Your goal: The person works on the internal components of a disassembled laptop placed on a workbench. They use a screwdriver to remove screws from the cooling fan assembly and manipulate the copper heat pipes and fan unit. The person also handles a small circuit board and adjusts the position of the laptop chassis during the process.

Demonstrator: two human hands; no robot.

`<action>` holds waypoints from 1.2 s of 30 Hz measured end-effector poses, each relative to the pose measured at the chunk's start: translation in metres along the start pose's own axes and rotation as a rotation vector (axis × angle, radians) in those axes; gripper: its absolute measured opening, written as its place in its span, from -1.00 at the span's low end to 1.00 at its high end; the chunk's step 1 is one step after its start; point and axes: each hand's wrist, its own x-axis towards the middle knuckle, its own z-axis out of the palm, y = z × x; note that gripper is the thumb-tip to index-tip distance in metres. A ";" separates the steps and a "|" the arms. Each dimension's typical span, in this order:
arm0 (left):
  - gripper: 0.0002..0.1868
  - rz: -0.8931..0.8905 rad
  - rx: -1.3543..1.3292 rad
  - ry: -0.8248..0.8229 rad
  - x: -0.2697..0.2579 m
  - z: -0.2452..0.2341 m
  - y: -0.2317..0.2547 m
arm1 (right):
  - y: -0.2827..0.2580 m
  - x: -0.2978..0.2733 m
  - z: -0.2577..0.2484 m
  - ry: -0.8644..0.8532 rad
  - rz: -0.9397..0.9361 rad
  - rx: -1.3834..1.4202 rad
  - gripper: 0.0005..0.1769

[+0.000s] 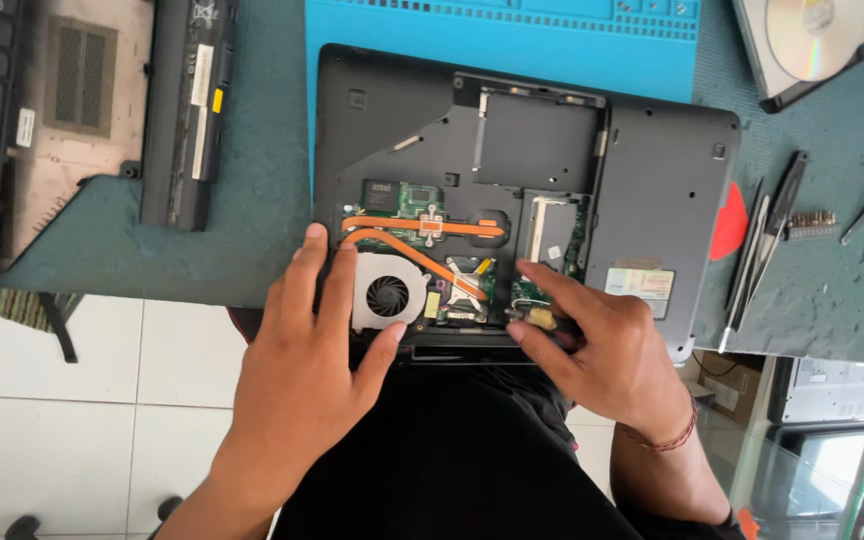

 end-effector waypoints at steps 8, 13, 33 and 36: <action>-0.24 -0.021 0.081 -0.035 0.005 0.001 0.009 | 0.019 -0.007 0.005 0.086 0.006 0.028 -0.67; -0.23 -0.023 0.114 -0.021 0.004 0.001 0.010 | 0.020 -0.008 0.006 0.085 0.005 0.042 -0.69; -0.28 -0.034 0.179 0.016 0.006 0.002 0.008 | 0.016 -0.009 0.003 0.032 0.006 0.052 -0.72; -0.26 -0.063 0.142 -0.026 0.007 0.001 0.008 | 0.016 -0.008 0.002 0.018 0.042 0.052 -0.71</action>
